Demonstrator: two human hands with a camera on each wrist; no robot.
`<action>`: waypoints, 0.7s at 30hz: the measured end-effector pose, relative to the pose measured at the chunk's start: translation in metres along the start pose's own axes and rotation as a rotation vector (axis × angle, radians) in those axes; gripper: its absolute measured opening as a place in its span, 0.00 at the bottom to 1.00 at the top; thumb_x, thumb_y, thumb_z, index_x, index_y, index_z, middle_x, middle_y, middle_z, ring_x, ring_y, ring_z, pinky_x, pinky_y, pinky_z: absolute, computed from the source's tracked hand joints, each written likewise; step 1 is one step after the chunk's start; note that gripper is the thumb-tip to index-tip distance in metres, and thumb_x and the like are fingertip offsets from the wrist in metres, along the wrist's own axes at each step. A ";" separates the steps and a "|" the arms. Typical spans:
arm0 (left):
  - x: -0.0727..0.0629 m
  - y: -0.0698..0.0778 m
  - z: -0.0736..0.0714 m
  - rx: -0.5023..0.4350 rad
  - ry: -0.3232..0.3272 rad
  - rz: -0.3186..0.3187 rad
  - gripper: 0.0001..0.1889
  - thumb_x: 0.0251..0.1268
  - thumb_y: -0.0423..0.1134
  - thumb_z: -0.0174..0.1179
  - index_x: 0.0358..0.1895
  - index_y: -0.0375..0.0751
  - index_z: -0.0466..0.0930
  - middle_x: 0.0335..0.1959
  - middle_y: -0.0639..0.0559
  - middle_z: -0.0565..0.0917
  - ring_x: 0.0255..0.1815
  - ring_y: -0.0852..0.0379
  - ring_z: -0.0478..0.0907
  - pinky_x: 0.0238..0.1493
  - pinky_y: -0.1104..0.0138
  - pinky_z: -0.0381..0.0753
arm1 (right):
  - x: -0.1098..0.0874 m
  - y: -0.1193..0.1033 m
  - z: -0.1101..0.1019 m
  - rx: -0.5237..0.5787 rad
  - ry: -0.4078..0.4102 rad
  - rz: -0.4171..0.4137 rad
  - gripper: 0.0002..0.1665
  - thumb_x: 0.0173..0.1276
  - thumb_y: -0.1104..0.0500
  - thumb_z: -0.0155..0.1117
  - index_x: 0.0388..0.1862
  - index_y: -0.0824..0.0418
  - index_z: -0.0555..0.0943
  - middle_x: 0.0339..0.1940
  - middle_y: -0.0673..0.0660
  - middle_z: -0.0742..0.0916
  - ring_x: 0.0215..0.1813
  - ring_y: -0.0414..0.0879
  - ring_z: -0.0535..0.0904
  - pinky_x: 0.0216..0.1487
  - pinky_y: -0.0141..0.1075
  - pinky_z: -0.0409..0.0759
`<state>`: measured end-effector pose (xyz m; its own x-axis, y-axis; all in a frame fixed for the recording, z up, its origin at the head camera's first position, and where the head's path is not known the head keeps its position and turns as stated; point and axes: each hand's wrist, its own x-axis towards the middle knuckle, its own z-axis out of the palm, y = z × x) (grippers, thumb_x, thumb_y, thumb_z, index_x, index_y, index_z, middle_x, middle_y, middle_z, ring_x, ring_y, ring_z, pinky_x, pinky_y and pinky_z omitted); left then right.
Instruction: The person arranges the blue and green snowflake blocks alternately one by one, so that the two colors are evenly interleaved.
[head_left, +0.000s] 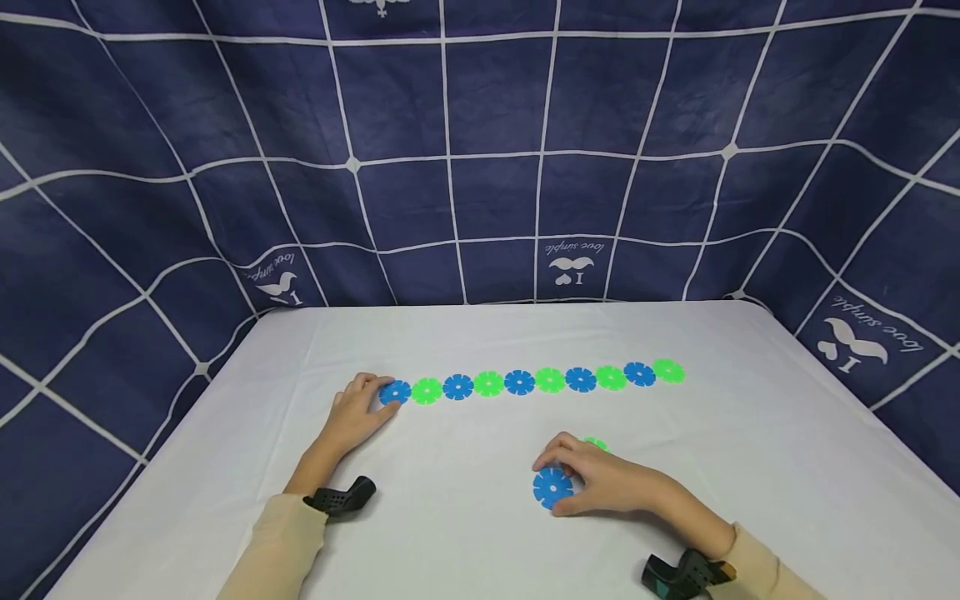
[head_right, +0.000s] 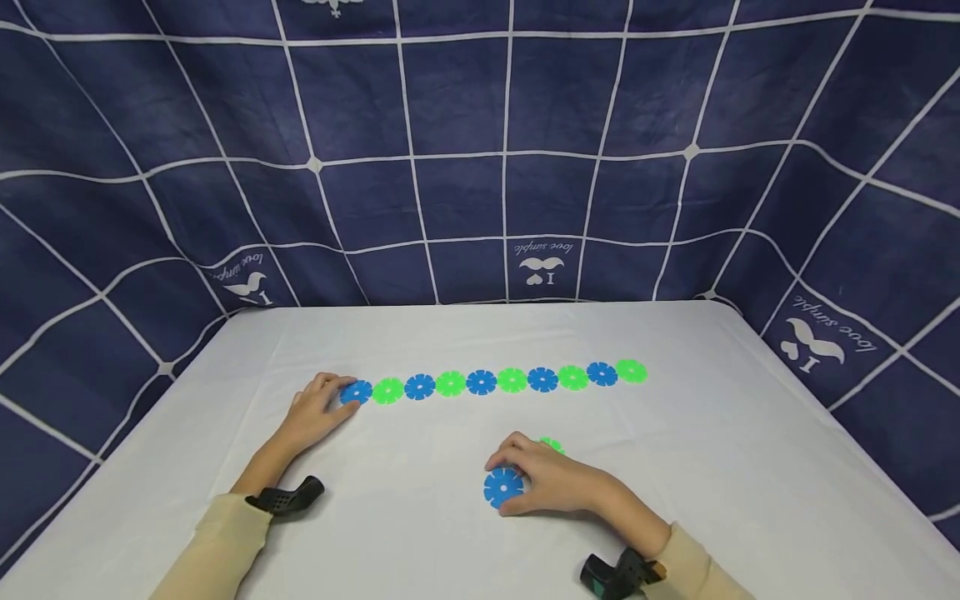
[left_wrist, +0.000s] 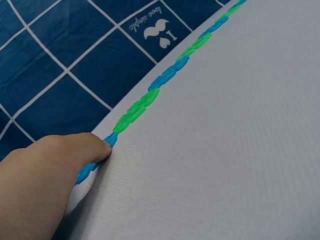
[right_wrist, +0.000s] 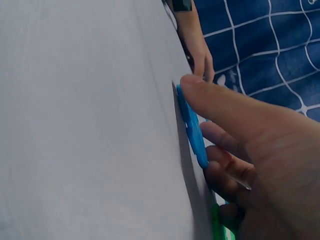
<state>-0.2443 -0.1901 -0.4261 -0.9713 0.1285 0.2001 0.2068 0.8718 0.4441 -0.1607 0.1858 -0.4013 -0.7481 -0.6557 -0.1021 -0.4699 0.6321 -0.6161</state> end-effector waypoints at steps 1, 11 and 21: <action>0.000 0.000 0.000 0.001 0.000 -0.001 0.27 0.58 0.50 0.56 0.59 0.40 0.69 0.56 0.38 0.68 0.58 0.41 0.66 0.51 0.51 0.58 | 0.000 0.000 -0.001 0.019 -0.009 -0.001 0.25 0.54 0.42 0.65 0.51 0.41 0.72 0.49 0.39 0.71 0.47 0.34 0.67 0.49 0.30 0.69; 0.000 0.001 -0.001 -0.002 0.005 0.002 0.27 0.58 0.50 0.56 0.59 0.40 0.69 0.56 0.38 0.68 0.58 0.41 0.66 0.51 0.51 0.59 | 0.000 0.000 -0.009 0.054 -0.020 0.004 0.27 0.53 0.44 0.67 0.50 0.51 0.71 0.39 0.45 0.71 0.42 0.34 0.66 0.45 0.27 0.67; 0.000 0.000 0.000 -0.003 0.001 0.000 0.27 0.58 0.50 0.56 0.59 0.40 0.69 0.55 0.38 0.68 0.58 0.41 0.66 0.51 0.51 0.59 | 0.000 0.000 -0.006 0.068 -0.036 -0.022 0.26 0.52 0.46 0.68 0.46 0.47 0.67 0.36 0.44 0.72 0.41 0.35 0.67 0.45 0.27 0.67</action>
<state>-0.2441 -0.1900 -0.4258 -0.9712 0.1276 0.2013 0.2070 0.8702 0.4471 -0.1636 0.1887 -0.3969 -0.7201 -0.6842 -0.1158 -0.4518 0.5889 -0.6701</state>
